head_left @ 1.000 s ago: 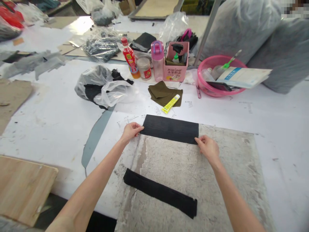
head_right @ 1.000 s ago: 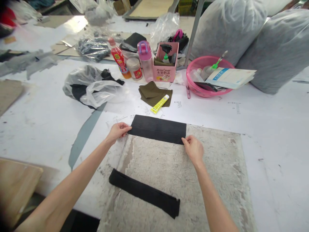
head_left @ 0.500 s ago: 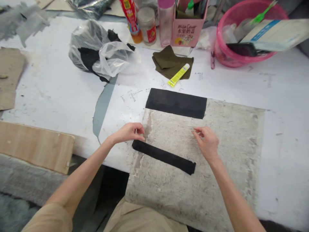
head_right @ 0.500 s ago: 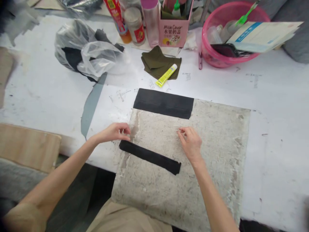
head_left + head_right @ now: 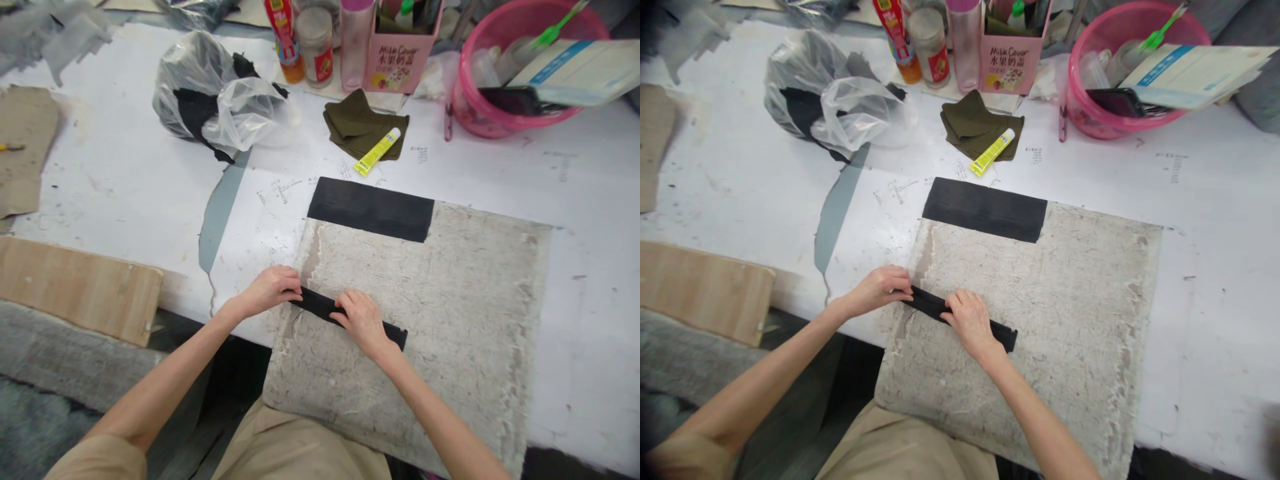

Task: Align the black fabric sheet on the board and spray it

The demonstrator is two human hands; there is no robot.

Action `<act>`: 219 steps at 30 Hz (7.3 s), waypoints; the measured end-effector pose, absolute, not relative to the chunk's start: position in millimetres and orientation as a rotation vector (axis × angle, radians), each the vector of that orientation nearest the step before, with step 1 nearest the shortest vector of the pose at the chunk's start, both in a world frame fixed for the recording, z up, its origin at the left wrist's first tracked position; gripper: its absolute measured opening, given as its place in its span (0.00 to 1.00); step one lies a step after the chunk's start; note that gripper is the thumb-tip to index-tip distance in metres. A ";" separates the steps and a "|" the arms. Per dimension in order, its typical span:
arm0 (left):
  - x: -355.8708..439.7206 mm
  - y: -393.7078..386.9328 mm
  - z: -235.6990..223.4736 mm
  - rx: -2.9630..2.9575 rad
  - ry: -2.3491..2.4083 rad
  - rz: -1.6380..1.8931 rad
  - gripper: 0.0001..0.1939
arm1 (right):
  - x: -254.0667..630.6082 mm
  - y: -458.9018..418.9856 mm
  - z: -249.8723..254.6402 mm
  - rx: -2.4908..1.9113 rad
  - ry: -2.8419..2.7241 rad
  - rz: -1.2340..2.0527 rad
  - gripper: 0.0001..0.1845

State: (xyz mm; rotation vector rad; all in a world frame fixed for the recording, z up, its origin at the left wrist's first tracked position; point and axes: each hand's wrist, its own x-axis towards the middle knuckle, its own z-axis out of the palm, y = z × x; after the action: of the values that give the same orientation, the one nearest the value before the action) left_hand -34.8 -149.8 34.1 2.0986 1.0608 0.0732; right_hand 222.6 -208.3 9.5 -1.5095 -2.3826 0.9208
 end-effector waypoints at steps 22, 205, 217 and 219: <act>-41.1 -127.4 51.8 1.780 1.283 -0.032 0.14 | 243.7 -189.4 14.7 -1.498 -2.015 1.190 0.12; 0.0 -14.0 -16.8 1.018 1.644 0.706 0.19 | 362.7 -68.2 -13.1 -2.392 -1.476 0.761 0.10; -1.5 -15.0 -21.8 1.028 1.654 0.709 0.20 | 360.6 -70.2 -13.1 -2.373 -1.452 0.740 0.09; -0.8 -16.1 -22.1 1.034 1.660 0.725 0.20 | 360.3 -69.9 -12.9 -2.375 -1.445 0.747 0.09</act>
State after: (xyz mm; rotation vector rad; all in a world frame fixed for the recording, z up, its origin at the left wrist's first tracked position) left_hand -0.8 -16.1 -22.1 1.0342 1.6597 0.7251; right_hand 360.3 -69.9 -12.9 -2.3754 -1.4453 0.7471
